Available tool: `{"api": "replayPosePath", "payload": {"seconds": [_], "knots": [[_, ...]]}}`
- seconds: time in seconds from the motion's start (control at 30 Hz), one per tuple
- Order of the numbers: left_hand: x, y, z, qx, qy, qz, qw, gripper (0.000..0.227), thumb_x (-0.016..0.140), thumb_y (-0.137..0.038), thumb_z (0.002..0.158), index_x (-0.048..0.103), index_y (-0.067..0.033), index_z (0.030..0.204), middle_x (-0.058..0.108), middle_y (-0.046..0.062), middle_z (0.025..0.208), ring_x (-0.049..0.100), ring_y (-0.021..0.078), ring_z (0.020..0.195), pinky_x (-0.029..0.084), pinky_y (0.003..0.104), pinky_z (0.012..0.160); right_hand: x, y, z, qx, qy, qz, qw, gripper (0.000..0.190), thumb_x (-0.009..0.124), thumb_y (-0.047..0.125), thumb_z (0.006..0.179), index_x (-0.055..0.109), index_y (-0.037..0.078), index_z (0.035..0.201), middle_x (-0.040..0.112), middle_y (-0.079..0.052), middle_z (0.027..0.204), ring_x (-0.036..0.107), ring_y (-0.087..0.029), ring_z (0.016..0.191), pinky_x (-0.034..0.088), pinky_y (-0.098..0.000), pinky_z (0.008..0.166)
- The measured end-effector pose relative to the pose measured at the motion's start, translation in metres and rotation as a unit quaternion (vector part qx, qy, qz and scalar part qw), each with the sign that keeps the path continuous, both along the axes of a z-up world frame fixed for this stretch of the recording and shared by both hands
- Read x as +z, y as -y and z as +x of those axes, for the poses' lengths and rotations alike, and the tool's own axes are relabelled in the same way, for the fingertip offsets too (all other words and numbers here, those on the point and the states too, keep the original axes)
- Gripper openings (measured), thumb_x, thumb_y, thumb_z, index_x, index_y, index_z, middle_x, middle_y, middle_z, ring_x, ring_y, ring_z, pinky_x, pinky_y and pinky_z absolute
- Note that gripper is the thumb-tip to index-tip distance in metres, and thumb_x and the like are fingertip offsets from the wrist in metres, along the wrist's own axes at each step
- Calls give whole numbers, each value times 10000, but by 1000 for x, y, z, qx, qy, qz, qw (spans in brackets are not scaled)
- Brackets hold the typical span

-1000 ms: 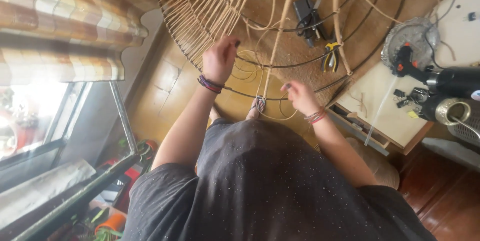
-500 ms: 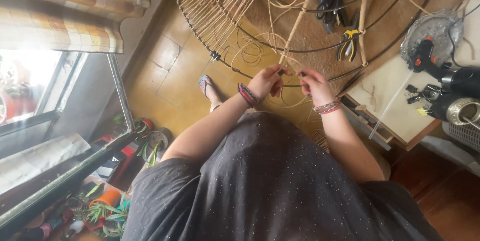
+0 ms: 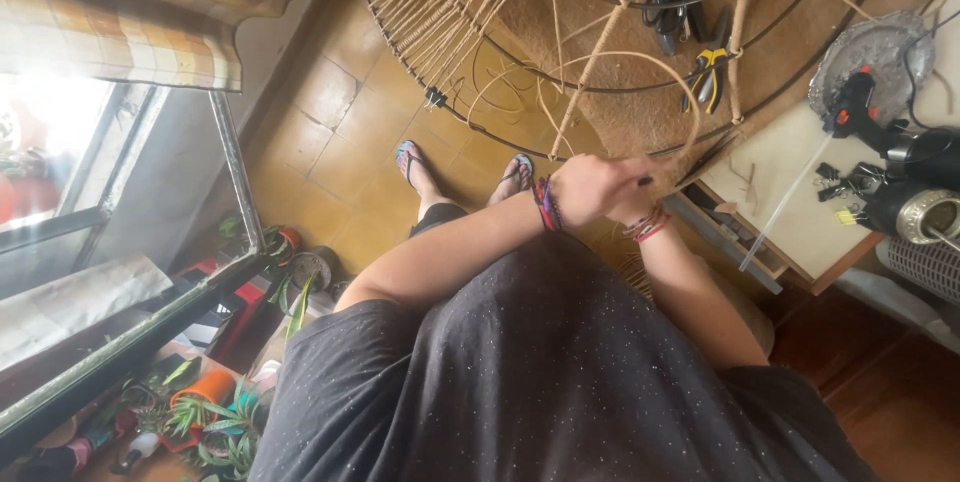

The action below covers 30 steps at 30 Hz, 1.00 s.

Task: Weaving wicker or rattan strands through a circular frame to construct a chair seat.

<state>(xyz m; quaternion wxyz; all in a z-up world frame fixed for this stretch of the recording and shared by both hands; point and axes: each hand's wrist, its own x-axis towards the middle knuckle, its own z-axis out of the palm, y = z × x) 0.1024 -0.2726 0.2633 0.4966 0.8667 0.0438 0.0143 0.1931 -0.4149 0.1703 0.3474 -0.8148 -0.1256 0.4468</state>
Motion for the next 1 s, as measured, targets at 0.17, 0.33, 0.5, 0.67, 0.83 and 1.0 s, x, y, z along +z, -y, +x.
{"api": "replayPosePath", "payload": {"seconds": [0.17, 0.33, 0.5, 0.67, 0.83, 1.0], "knots": [[-76, -33, -26, -156, -51, 23, 986, 386, 510, -264, 1002, 555, -438, 1344, 743, 118, 823, 739, 400, 824, 609, 524, 784, 41, -12, -5, -238, -260, 253, 901, 481, 397, 132, 1000, 479, 7, 1457, 530, -128, 1461, 488, -266, 1378, 350, -372, 1151], [-132, -94, -87, -208, -224, 75, 949, 355, 448, -282, 1017, 606, -456, 1283, 762, 19, 1049, 734, 354, 980, 594, 478, 897, 63, 2, 14, -293, -296, 394, 819, 452, 343, 279, 989, 557, 65, 1325, 489, -73, 1105, 469, -232, 1040, 337, -361, 974], [-171, -150, -149, -203, -419, 278, 840, 343, 462, -396, 1015, 580, -566, 1289, 730, -98, 1187, 715, 197, 1112, 582, 392, 916, 83, 35, 30, -317, -230, 506, 768, 330, 353, 464, 1095, 598, 246, 1065, 295, 128, 534, 324, -12, 417, 321, -192, 555], [-64, -116, -82, -76, -103, -387, 913, 457, 390, -135, 1005, 648, -56, 1374, 656, 255, 1333, 608, 410, 1243, 425, 561, 1111, 82, -2, -28, -27, -49, 239, 969, 128, 566, 51, 990, 681, 25, 1041, 623, -57, 592, 604, -128, 519, 525, -260, 525], [-56, -88, -60, -13, -95, -533, 841, 347, 459, -291, 1069, 622, -61, 1271, 744, 104, 876, 721, 193, 854, 590, 330, 779, 54, -55, -63, 94, -47, 203, 974, 82, 642, 66, 954, 716, 84, 982, 724, -101, 847, 682, -256, 881, 547, -407, 877], [-227, -134, -149, -245, -263, 126, 925, 420, 523, -465, 979, 760, -131, 1072, 777, 149, 1003, 730, 351, 1033, 543, 438, 916, 64, -48, -18, -214, -351, 550, 727, 336, 519, 321, 990, 596, 67, 1196, 698, -221, 1200, 675, -375, 1163, 468, -530, 1098]]}}
